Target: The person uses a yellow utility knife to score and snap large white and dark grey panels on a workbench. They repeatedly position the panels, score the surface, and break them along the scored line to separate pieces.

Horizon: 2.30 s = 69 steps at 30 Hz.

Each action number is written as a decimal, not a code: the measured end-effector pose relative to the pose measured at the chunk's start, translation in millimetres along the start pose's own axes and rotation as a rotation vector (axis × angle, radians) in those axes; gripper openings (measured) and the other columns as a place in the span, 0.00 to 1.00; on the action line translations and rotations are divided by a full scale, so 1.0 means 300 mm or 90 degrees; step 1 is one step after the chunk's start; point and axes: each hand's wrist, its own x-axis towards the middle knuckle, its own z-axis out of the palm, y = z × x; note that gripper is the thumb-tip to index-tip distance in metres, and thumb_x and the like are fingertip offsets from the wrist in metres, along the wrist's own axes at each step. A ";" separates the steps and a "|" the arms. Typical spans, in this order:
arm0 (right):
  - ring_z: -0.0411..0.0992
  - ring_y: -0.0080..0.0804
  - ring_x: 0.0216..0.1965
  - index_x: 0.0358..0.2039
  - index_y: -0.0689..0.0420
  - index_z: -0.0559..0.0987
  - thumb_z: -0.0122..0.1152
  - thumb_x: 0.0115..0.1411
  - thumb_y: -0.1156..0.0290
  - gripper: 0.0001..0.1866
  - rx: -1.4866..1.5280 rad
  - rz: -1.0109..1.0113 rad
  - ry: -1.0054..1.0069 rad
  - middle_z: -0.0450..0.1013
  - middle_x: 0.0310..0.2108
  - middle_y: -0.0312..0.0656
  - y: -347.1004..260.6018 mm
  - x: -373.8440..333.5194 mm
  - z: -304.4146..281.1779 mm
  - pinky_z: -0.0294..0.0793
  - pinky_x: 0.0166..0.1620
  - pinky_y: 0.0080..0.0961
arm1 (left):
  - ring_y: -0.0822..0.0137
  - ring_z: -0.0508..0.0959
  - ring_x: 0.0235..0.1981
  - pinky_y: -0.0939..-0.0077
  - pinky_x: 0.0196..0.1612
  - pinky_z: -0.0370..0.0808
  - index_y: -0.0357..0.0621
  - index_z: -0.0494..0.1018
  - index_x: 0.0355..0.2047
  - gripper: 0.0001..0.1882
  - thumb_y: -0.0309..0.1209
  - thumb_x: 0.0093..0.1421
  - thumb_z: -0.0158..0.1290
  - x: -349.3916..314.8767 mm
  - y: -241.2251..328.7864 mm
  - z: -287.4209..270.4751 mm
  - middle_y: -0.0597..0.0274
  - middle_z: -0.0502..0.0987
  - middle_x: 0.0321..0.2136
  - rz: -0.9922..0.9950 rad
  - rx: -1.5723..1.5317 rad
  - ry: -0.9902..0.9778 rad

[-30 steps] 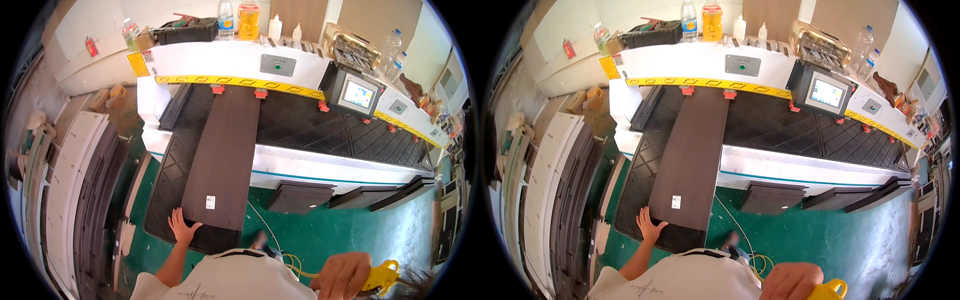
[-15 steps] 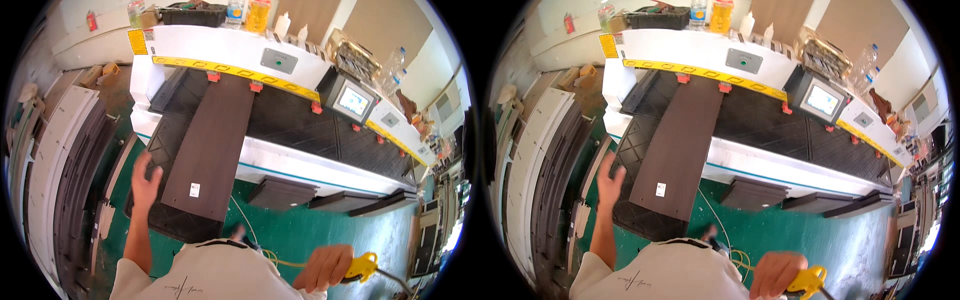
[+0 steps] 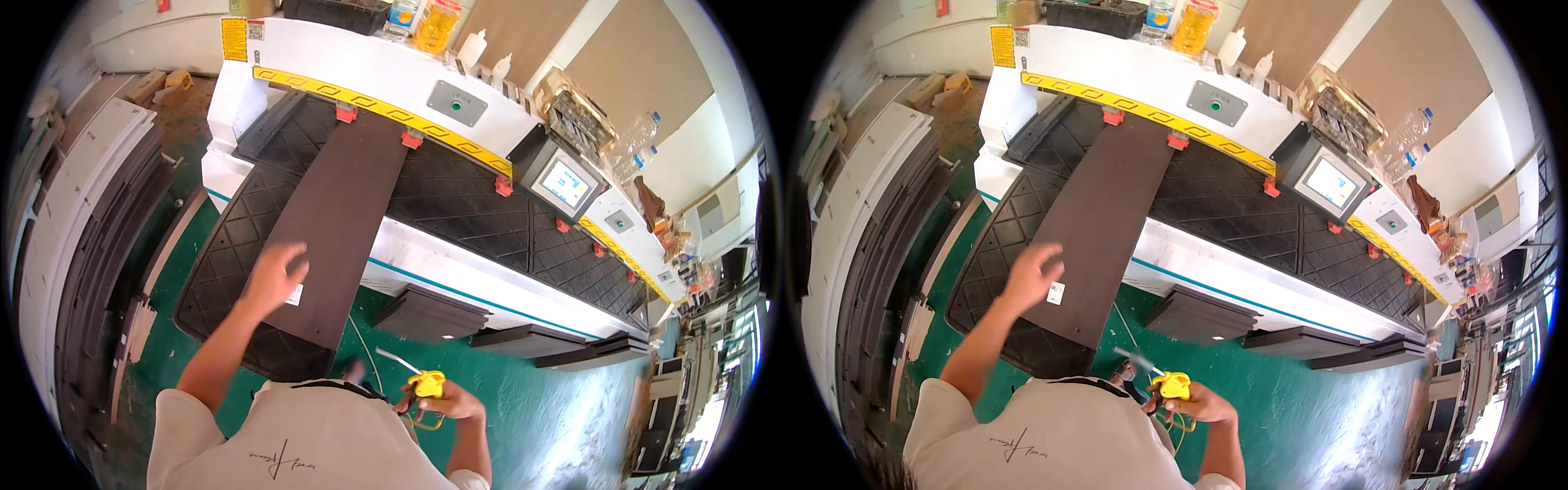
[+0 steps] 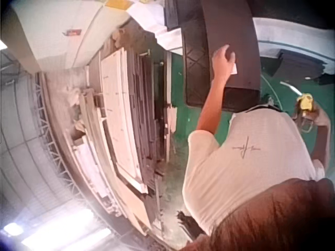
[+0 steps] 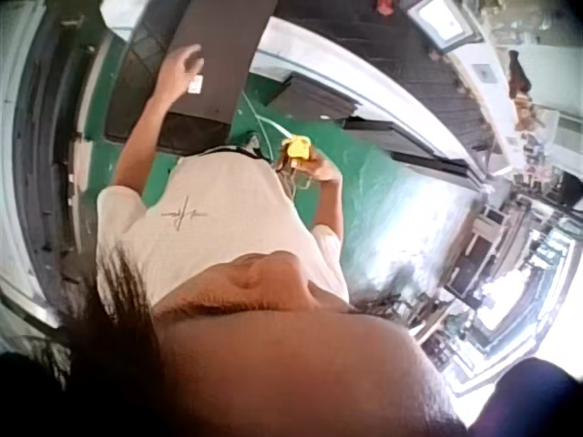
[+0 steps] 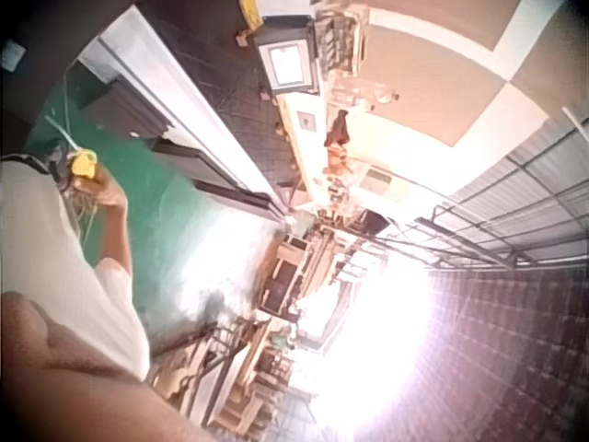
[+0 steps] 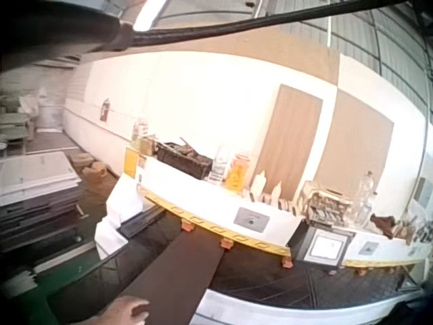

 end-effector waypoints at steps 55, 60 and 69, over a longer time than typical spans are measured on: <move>0.55 0.17 0.14 0.65 0.50 0.69 0.40 0.74 0.36 0.34 0.265 0.212 0.105 0.74 0.40 0.40 0.157 0.143 -0.286 0.51 0.17 0.17 | 0.43 0.48 0.76 0.25 0.72 0.43 0.40 0.71 0.46 0.35 0.51 0.47 0.71 -0.589 0.108 0.446 0.42 0.54 0.72 -0.301 0.238 -0.119; 0.62 0.20 0.17 0.54 0.55 0.75 0.52 0.75 0.49 0.22 -0.278 0.302 -0.052 0.76 0.32 0.34 0.160 0.241 -0.203 0.60 0.21 0.21 | 0.41 0.50 0.76 0.27 0.72 0.44 0.41 0.70 0.45 0.36 0.47 0.42 0.73 -0.697 0.093 0.336 0.42 0.56 0.72 -0.283 0.220 -0.120; 0.79 0.50 0.30 0.50 0.61 0.75 0.51 0.74 0.49 0.24 -0.628 0.079 0.563 0.78 0.26 0.50 -0.146 0.345 -0.375 0.75 0.35 0.45 | 0.41 0.58 0.73 0.48 0.72 0.58 0.49 0.73 0.50 0.36 0.35 0.39 0.74 -1.246 -0.014 -0.291 0.42 0.57 0.72 -0.467 0.304 -0.154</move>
